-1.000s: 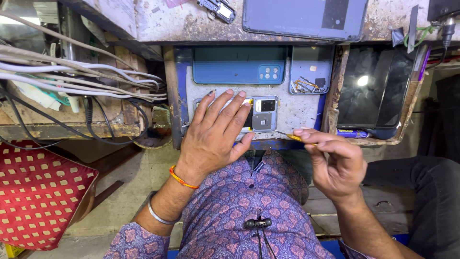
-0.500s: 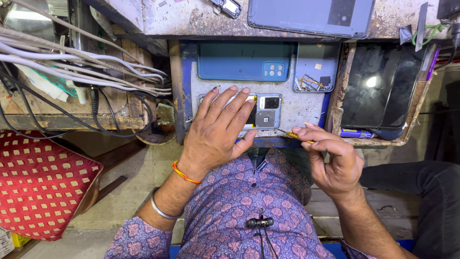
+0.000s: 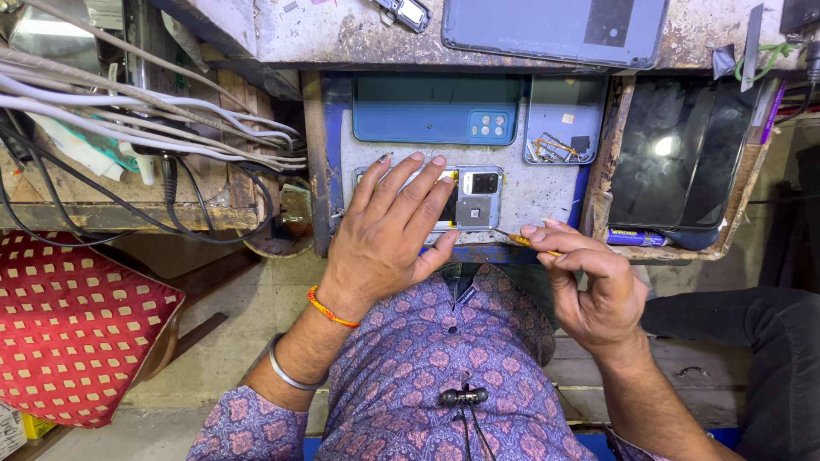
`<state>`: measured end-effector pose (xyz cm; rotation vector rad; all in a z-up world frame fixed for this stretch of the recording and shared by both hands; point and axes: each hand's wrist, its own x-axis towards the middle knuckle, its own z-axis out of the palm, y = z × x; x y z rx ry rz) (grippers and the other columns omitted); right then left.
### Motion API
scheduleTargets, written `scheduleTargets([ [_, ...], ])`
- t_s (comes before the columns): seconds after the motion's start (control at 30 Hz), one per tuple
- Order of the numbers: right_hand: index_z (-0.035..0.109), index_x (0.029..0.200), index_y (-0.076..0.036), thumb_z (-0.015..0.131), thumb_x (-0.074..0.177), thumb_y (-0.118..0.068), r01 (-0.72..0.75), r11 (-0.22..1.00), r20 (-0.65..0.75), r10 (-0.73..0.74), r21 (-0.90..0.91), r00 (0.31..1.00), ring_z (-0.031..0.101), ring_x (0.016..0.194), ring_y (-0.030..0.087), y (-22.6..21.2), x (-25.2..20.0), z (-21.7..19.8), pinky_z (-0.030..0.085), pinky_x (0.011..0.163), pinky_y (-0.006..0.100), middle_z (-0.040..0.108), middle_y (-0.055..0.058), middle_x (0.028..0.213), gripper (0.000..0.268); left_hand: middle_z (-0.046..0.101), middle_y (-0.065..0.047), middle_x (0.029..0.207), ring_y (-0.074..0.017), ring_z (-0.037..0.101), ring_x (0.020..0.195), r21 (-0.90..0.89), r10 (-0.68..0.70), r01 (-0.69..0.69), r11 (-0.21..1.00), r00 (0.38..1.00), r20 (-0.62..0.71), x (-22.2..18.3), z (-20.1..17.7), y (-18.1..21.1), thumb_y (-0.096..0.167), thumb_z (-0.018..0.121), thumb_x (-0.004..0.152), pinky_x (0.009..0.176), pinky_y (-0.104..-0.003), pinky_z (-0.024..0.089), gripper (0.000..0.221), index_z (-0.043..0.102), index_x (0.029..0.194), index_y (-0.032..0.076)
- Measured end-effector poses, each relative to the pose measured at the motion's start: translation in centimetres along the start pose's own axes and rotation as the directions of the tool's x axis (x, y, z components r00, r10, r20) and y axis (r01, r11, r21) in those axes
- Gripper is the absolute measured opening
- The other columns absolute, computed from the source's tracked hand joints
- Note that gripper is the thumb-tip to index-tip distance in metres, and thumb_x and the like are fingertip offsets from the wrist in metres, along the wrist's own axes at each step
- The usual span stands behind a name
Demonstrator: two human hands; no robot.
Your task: The person uses a screwdriver to remove and replace screws from the internal components of a mobile phone, applies adhesive from a tube to the chassis, and wipes the area with a cloth.
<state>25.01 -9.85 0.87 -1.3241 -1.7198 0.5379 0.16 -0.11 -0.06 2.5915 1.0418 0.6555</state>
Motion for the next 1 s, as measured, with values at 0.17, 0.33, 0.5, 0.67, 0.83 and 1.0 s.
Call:
scheduleTargets([
  [0.17,0.044,0.108,-0.003,0.064,0.101,0.006,-0.004,1.000,-0.002,0.004,0.009,1.000,0.074,0.113,0.029,0.0,-0.1,0.0,0.059,0.110,0.048,0.072,0.016,0.109,0.024,0.056,-0.014,0.147,-0.0315,0.049,0.140,0.003,0.003,-0.003,1.000,1.000,-0.003,-0.1,0.0,-0.1,0.036,0.075,0.092,0.120,-0.053,0.036,0.056,0.062,0.136,0.003],
  [0.33,0.044,0.108,-0.004,0.065,0.101,0.006,-0.012,1.000,0.000,0.012,0.021,1.000,0.074,0.114,0.029,0.1,-0.2,0.0,0.059,0.110,0.048,0.071,0.015,0.110,0.025,0.056,-0.014,0.148,-0.0317,0.049,0.140,-0.002,0.006,-0.006,1.000,1.000,-0.003,-0.1,0.0,-0.1,0.036,0.075,0.093,0.120,-0.053,0.036,0.056,0.062,0.136,0.003],
  [0.5,0.044,0.108,-0.004,0.065,0.100,0.008,0.015,1.000,0.029,-0.015,-0.005,0.999,0.074,0.115,0.030,-0.3,0.4,-0.3,0.058,0.111,0.049,0.072,0.015,0.110,0.025,0.056,-0.014,0.148,-0.0319,0.049,0.140,-0.001,0.006,-0.006,1.000,1.000,-0.001,0.0,0.0,-0.1,0.036,0.075,0.093,0.120,-0.053,0.036,0.057,0.061,0.137,0.003],
  [0.67,0.055,0.106,-0.001,0.068,0.093,0.010,0.159,0.979,0.190,-0.134,-0.125,0.973,0.073,0.113,0.030,-1.9,2.8,-1.3,0.059,0.107,0.047,0.072,0.016,0.111,0.022,0.056,-0.013,0.149,-0.0315,0.049,0.141,0.001,0.005,-0.005,1.000,1.000,0.003,0.0,0.0,0.0,0.036,0.075,0.093,0.121,-0.053,0.036,0.056,0.061,0.137,0.004],
  [0.83,0.063,0.106,-0.001,0.068,0.083,-0.002,0.351,0.885,0.419,-0.206,-0.305,0.884,0.073,0.100,0.031,-4.4,5.8,-2.5,0.061,0.098,0.046,0.072,0.015,0.104,0.023,0.055,-0.014,0.149,-0.0310,0.049,0.140,0.015,0.015,-0.015,1.000,1.000,-0.001,0.0,-0.1,0.0,0.036,0.075,0.094,0.121,-0.052,0.035,0.057,0.061,0.138,0.003],
  [1.0,0.068,0.105,-0.004,0.070,0.087,-0.020,0.311,0.844,0.591,0.008,-0.436,0.806,0.065,0.070,0.029,-6.4,7.6,-3.0,0.052,0.059,0.041,0.062,0.010,0.082,0.024,0.055,-0.014,0.148,-0.0320,0.049,0.139,0.005,0.008,-0.008,1.000,1.000,-0.025,-0.2,-0.3,0.0,0.036,0.075,0.092,0.120,-0.052,0.036,0.056,0.060,0.136,0.003],
])
